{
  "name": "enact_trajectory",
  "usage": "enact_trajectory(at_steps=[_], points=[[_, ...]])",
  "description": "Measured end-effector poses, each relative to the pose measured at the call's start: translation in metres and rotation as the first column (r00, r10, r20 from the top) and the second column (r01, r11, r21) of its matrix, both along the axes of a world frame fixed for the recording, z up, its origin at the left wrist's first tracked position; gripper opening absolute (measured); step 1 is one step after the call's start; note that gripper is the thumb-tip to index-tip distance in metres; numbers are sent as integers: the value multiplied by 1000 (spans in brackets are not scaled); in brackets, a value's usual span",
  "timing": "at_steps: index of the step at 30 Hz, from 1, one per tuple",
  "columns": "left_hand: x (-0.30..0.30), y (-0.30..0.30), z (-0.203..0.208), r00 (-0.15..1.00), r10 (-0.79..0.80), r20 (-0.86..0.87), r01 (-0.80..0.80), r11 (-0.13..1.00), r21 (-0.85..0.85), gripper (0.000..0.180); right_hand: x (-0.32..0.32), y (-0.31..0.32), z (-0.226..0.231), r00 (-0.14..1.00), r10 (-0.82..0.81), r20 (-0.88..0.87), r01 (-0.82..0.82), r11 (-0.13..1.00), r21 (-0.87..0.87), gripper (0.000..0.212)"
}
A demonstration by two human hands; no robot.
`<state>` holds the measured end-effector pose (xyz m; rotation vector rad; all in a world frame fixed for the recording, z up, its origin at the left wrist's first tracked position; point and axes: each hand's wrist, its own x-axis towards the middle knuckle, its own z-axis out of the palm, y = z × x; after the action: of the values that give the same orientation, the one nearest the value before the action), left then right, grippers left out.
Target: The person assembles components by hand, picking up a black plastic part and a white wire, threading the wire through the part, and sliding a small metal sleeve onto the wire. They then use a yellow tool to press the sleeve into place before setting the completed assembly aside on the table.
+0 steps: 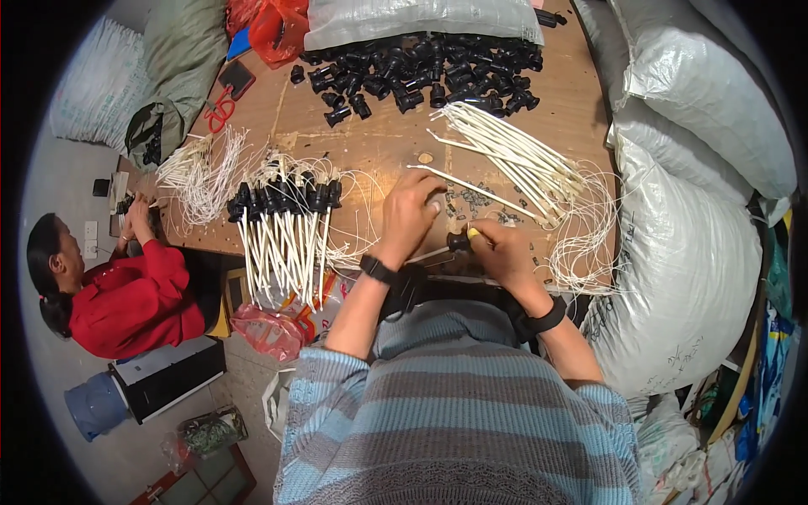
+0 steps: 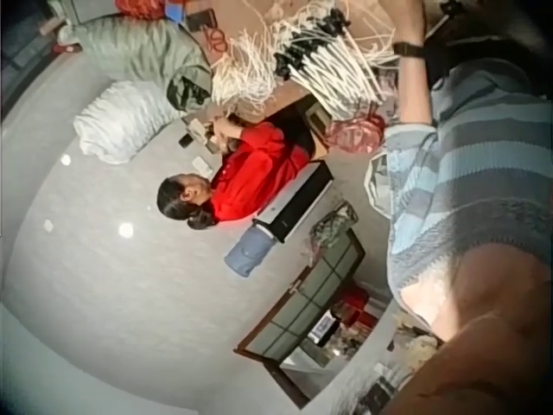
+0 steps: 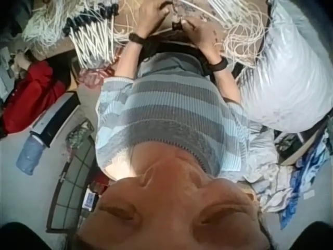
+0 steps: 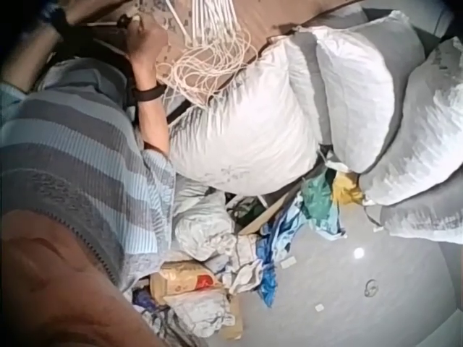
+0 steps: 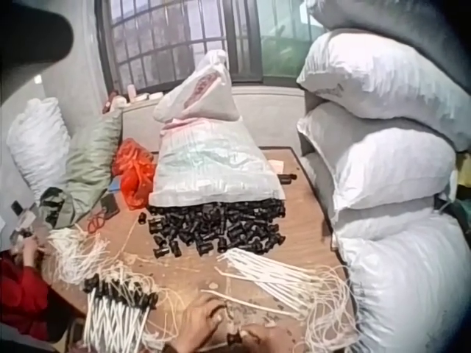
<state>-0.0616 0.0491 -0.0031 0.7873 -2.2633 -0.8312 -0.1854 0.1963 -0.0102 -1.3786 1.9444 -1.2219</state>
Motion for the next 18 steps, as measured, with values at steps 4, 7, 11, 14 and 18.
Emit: enact_trajectory(at_steps=[4,7,11,14,18], points=[[-3,-21,-22,987,-56,149,62,997,-35,25,-6,3,2,998,-65,-16,65,998,3,10],[-2,-16,-21,998,35,53,-48,967,251,24,-12,5,2,992,-125,25,124,992,37,12],[-2,13,-6,991,72,-110,-6,862,507,26,-10,-3,6,982,-188,6,188,982,3,15],[-4,35,-1,988,46,-145,52,794,605,28,-10,-13,-16,983,-143,111,141,990,25,16],[-6,44,12,988,-122,-95,137,975,175,26,-6,-14,-22,977,-105,186,111,994,-20,16]])
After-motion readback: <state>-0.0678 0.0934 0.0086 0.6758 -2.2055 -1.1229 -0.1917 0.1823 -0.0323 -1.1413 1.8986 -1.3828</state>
